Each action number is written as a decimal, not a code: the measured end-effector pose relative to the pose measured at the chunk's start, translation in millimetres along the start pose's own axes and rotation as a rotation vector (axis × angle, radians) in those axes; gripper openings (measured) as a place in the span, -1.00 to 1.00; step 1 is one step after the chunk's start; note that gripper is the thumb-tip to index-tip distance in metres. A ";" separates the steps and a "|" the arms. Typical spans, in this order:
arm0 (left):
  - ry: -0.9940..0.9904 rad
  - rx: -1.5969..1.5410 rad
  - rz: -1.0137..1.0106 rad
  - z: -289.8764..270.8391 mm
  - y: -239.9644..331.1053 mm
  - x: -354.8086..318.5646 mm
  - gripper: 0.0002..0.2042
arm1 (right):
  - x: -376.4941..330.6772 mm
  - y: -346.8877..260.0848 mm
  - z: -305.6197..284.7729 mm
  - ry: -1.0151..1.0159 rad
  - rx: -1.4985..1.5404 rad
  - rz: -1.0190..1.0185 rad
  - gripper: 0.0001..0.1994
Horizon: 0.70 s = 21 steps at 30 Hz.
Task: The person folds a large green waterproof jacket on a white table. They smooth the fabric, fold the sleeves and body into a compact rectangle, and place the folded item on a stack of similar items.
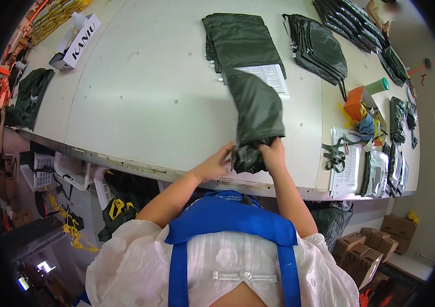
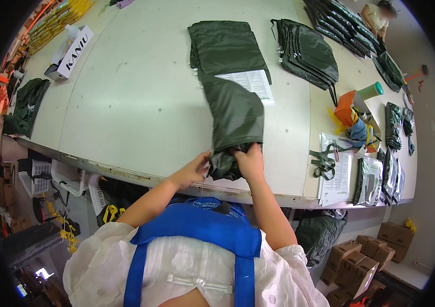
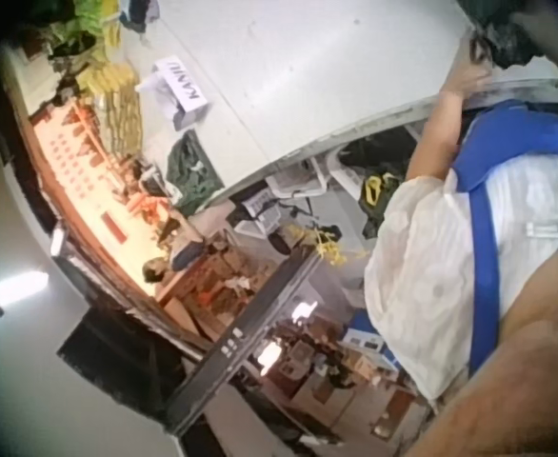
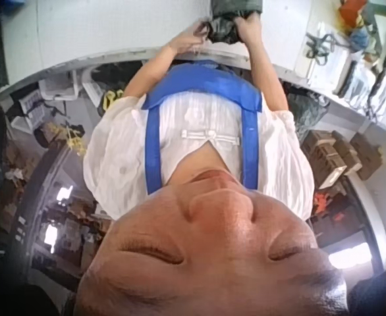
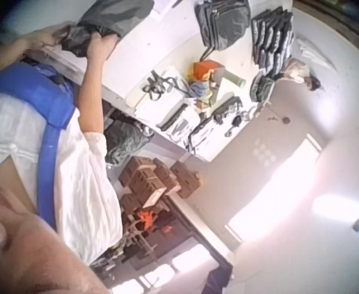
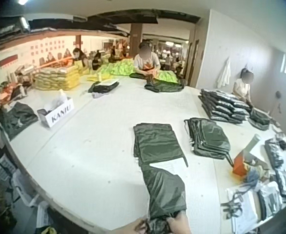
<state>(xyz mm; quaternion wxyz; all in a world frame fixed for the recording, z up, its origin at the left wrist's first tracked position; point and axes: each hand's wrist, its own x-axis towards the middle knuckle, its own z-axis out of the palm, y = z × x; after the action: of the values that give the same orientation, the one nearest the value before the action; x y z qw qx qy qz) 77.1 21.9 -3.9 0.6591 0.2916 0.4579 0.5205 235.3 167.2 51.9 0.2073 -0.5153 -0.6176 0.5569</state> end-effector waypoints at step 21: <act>0.202 -0.203 0.003 -9.9 23.5 10.1 -0.18 | 21.2 8.2 19.1 -0.208 -1.097 -0.725 -0.86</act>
<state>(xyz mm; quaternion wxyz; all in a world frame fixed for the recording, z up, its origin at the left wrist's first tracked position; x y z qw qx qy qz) 58.7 37.4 9.2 0.6351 0.1703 0.4665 0.5917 214.6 175.3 32.1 0.0284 -0.2493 -0.9624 0.1037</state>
